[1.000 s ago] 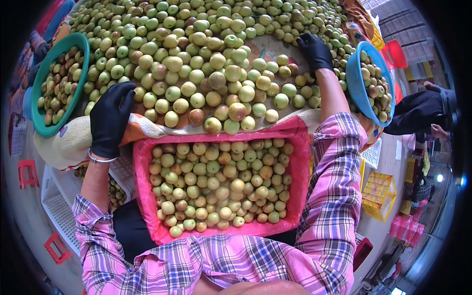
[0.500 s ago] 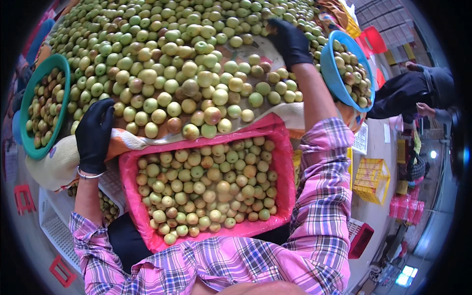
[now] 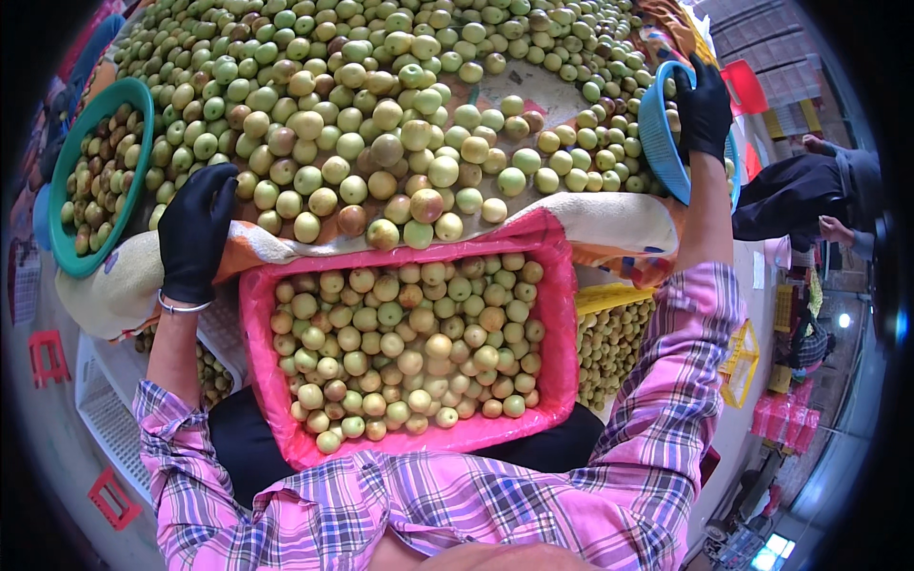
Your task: The person sits on the floor and sorts small round fruits from a large pile into a pink tray and a blue colander. They handle the fruit by hand, picking individual pieces and placing them into the containers.
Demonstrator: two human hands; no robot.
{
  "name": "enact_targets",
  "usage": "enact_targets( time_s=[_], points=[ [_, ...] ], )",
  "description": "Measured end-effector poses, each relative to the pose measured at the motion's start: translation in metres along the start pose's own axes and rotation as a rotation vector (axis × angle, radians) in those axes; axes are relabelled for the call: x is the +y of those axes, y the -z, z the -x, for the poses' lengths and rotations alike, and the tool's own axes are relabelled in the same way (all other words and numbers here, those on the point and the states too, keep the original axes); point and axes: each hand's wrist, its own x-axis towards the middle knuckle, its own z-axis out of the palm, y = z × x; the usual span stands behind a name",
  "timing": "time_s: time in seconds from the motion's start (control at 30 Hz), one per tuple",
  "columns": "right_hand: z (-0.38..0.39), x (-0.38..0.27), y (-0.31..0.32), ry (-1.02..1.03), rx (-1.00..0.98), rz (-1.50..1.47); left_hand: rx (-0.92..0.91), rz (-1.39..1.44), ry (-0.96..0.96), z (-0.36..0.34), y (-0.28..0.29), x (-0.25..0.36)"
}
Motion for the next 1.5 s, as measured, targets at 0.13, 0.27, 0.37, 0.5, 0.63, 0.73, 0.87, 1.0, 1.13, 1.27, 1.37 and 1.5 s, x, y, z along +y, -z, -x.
enact_targets(
  time_s=[0.13, 0.27, 0.37, 0.5, 0.63, 0.73, 0.87, 1.0, 1.13, 1.27, 1.37, 1.5],
  points=[
    [0.038, -0.112, 0.023, 0.116, -0.543, -0.86, 0.014, 0.009, -0.021, -0.001, -0.002, 0.002],
    [0.083, -0.164, -0.004, 0.303, -0.667, -0.883, -0.012, -0.002, 0.033, -0.001, 0.002, 0.005],
    [0.088, -0.175, -0.02, 0.362, -0.602, -0.792, -0.013, -0.014, 0.007, -0.002, -0.002, 0.001],
    [0.088, -0.174, -0.042, 0.294, -0.593, -0.808, -0.004, -0.067, -0.016, -0.004, 0.0, 0.002],
    [0.079, -0.167, -0.025, -0.01, -0.408, -0.738, -0.022, -0.07, 0.005, -0.003, -0.003, 0.004],
    [0.077, -0.191, 0.024, 0.101, -0.564, -0.714, -0.007, -0.081, -0.019, 0.001, 0.0, 0.0],
    [0.103, -0.219, 0.042, 0.246, -0.694, -0.616, -0.01, -0.08, -0.053, 0.001, 0.001, 0.0],
    [0.094, -0.235, 0.034, 0.339, -0.724, -0.503, 0.027, -0.057, -0.024, -0.001, -0.001, 0.002],
    [0.079, -0.226, 0.018, 0.18, -0.753, -0.748, -0.006, -0.072, -0.001, -0.004, 0.0, 0.003],
    [0.067, -0.242, 0.076, -0.322, -1.051, -0.87, 0.018, -0.158, 0.009, 0.001, 0.002, 0.0],
    [0.113, -0.259, 0.104, 0.158, -0.724, -0.932, 0.023, -0.138, -0.005, -0.001, -0.002, 0.001],
    [0.137, -0.292, 0.11, 0.249, -0.737, -0.775, 0.017, -0.147, -0.001, -0.001, -0.002, 0.004]
  ],
)
